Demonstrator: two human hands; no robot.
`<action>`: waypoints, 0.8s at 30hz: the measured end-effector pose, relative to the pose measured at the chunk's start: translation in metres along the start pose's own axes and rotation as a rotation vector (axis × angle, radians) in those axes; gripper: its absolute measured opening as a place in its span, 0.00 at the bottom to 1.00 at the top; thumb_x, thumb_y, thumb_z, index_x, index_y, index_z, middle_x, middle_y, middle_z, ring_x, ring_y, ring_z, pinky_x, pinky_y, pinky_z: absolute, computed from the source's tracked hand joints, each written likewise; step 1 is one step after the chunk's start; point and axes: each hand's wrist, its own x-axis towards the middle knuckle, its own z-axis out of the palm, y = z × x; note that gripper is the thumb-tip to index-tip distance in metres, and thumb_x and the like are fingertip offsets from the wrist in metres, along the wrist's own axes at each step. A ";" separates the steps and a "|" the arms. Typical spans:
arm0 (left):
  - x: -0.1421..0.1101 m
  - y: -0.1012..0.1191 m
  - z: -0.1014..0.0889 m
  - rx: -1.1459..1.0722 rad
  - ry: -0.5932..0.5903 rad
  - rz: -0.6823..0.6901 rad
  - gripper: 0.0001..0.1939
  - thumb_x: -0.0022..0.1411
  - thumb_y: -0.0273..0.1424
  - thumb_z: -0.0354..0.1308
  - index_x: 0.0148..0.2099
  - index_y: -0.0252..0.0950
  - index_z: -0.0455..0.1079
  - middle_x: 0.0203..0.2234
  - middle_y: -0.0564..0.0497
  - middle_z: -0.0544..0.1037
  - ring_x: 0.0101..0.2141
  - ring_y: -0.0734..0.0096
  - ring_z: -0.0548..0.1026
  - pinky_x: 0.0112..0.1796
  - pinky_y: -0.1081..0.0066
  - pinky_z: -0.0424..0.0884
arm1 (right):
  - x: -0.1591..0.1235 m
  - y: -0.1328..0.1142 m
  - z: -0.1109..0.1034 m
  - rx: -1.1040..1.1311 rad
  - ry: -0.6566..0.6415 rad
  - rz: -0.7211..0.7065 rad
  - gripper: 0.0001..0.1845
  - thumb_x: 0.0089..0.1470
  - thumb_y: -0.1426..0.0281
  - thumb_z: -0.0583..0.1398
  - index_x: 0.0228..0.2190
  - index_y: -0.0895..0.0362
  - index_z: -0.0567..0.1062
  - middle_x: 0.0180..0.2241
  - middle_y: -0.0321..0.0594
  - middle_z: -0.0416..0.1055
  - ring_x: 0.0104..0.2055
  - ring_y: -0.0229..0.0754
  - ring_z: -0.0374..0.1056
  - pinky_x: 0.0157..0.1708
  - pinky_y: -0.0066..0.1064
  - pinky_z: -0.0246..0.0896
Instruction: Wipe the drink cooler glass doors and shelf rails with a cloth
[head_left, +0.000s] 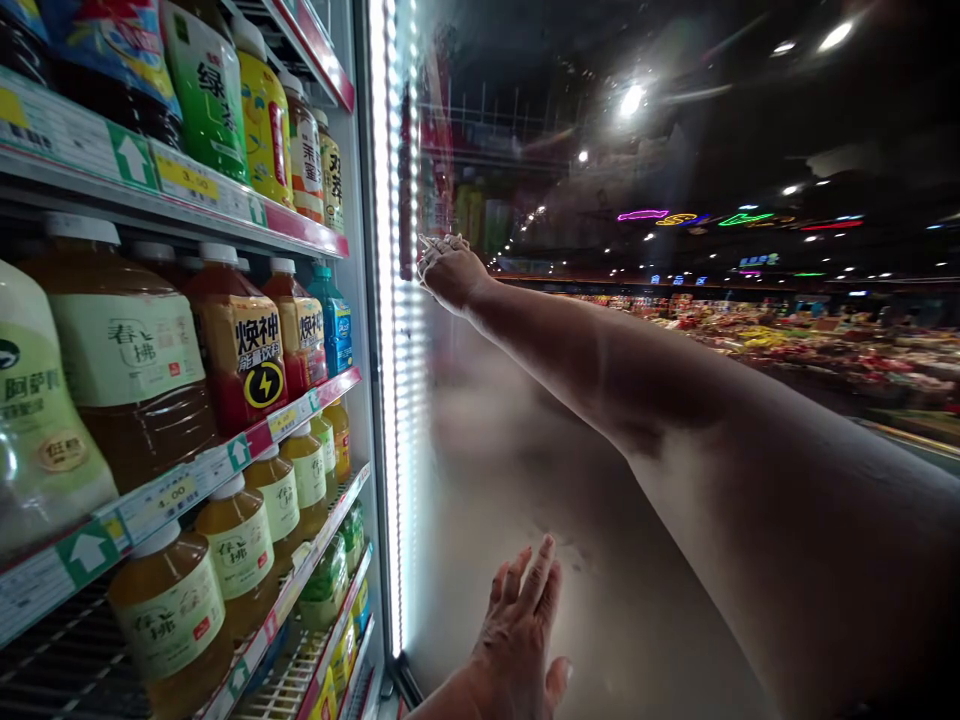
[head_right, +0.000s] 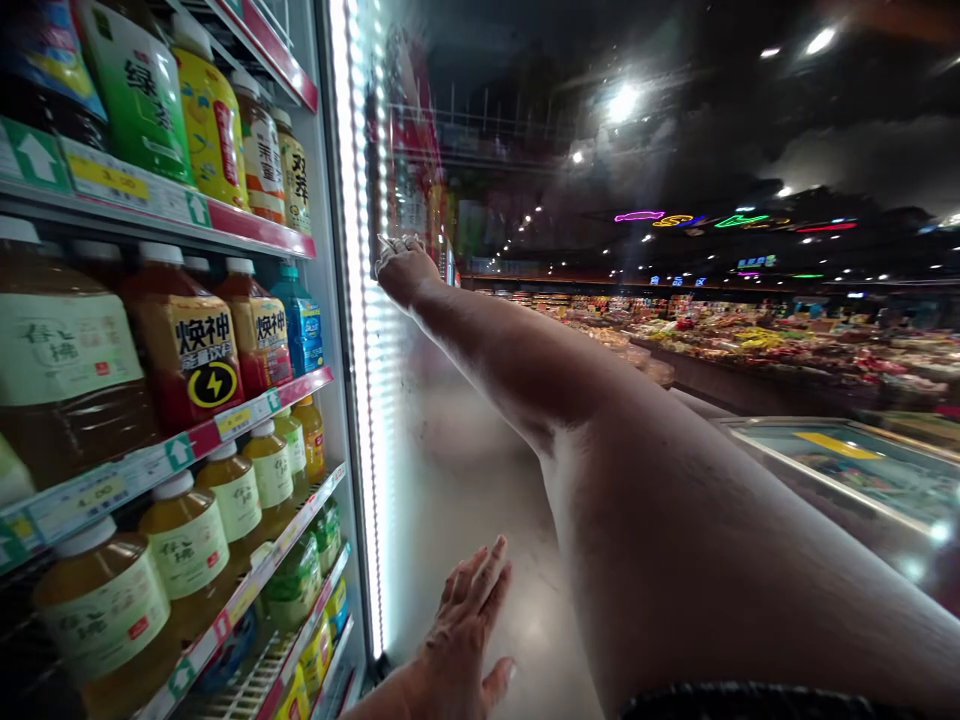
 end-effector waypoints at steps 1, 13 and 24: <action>0.000 -0.001 0.000 -0.001 -0.001 0.002 0.55 0.51 0.31 0.58 0.76 0.36 0.35 0.73 0.54 0.26 0.72 0.50 0.35 0.69 0.48 0.38 | 0.001 -0.002 0.002 -0.001 -0.012 0.018 0.23 0.67 0.77 0.47 0.55 0.80 0.67 0.64 0.73 0.56 0.68 0.61 0.54 0.66 0.56 0.48; 0.011 -0.019 0.008 -0.021 0.001 0.084 0.56 0.48 0.32 0.60 0.76 0.35 0.38 0.73 0.50 0.30 0.72 0.43 0.37 0.68 0.43 0.39 | 0.019 -0.016 0.010 0.014 -0.027 0.099 0.22 0.66 0.80 0.47 0.56 0.77 0.69 0.64 0.66 0.58 0.68 0.55 0.56 0.68 0.50 0.48; 0.017 -0.046 0.025 0.033 0.079 0.228 0.53 0.56 0.40 0.58 0.76 0.39 0.35 0.74 0.49 0.31 0.71 0.37 0.39 0.67 0.40 0.44 | 0.039 -0.021 0.023 0.003 -0.034 0.087 0.21 0.68 0.72 0.50 0.54 0.74 0.71 0.59 0.63 0.66 0.62 0.56 0.62 0.64 0.49 0.53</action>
